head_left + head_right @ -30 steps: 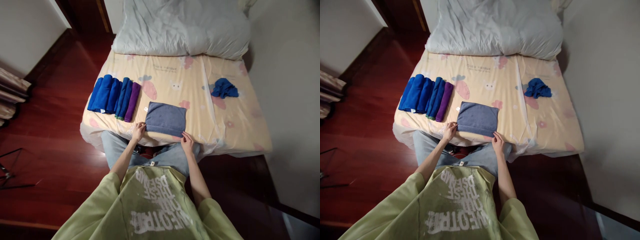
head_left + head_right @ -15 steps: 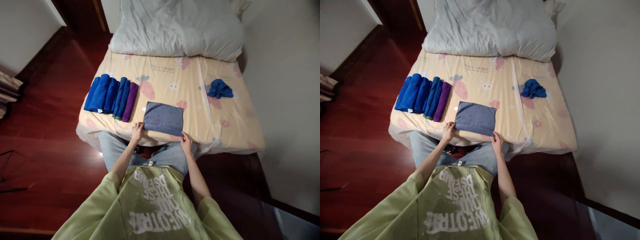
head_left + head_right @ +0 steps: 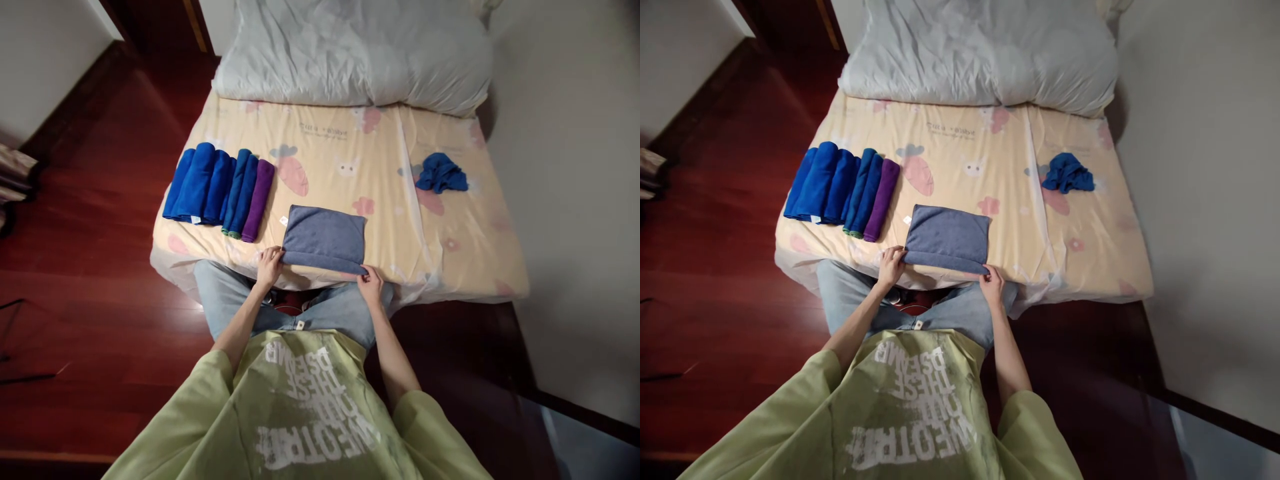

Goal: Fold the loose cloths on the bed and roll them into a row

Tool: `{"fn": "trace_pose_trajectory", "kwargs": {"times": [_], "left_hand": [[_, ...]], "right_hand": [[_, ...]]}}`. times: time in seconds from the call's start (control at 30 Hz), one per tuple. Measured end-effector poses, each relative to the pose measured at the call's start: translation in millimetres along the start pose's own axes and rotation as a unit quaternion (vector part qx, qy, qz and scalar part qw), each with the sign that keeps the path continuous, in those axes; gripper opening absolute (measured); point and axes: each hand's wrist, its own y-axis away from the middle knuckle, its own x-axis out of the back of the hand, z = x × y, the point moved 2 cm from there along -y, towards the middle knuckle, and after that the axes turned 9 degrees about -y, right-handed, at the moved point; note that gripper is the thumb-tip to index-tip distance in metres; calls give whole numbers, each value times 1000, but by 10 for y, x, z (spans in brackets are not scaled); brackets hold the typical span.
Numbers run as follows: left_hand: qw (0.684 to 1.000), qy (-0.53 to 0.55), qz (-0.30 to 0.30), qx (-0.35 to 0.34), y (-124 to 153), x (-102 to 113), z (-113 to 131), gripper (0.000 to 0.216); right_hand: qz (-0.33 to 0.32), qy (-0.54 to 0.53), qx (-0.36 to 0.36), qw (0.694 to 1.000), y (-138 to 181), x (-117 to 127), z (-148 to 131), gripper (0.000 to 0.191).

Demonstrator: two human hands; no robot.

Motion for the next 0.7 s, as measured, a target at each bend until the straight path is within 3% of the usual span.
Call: {"fn": "trace_pose_trajectory", "kwargs": {"times": [0.13, 0.37, 0.57, 0.7], "left_hand": [[998, 16, -14, -53, -56, 5, -4, 52], [988, 75, -55, -125, -93, 5, -133, 43], [986, 127, -46, -94, -143, 6, -162, 42], [986, 166, -37, -5, -221, 4, -151, 30]], "right_hand": [[-10, -22, 18, 1000, -15, 20, -17, 34], [-9, -35, 16, 999, -38, 23, -12, 35], [-2, -46, -20, 999, -46, 41, 34, 36], [-3, -85, -75, 994, -78, 43, 85, 36]]}}
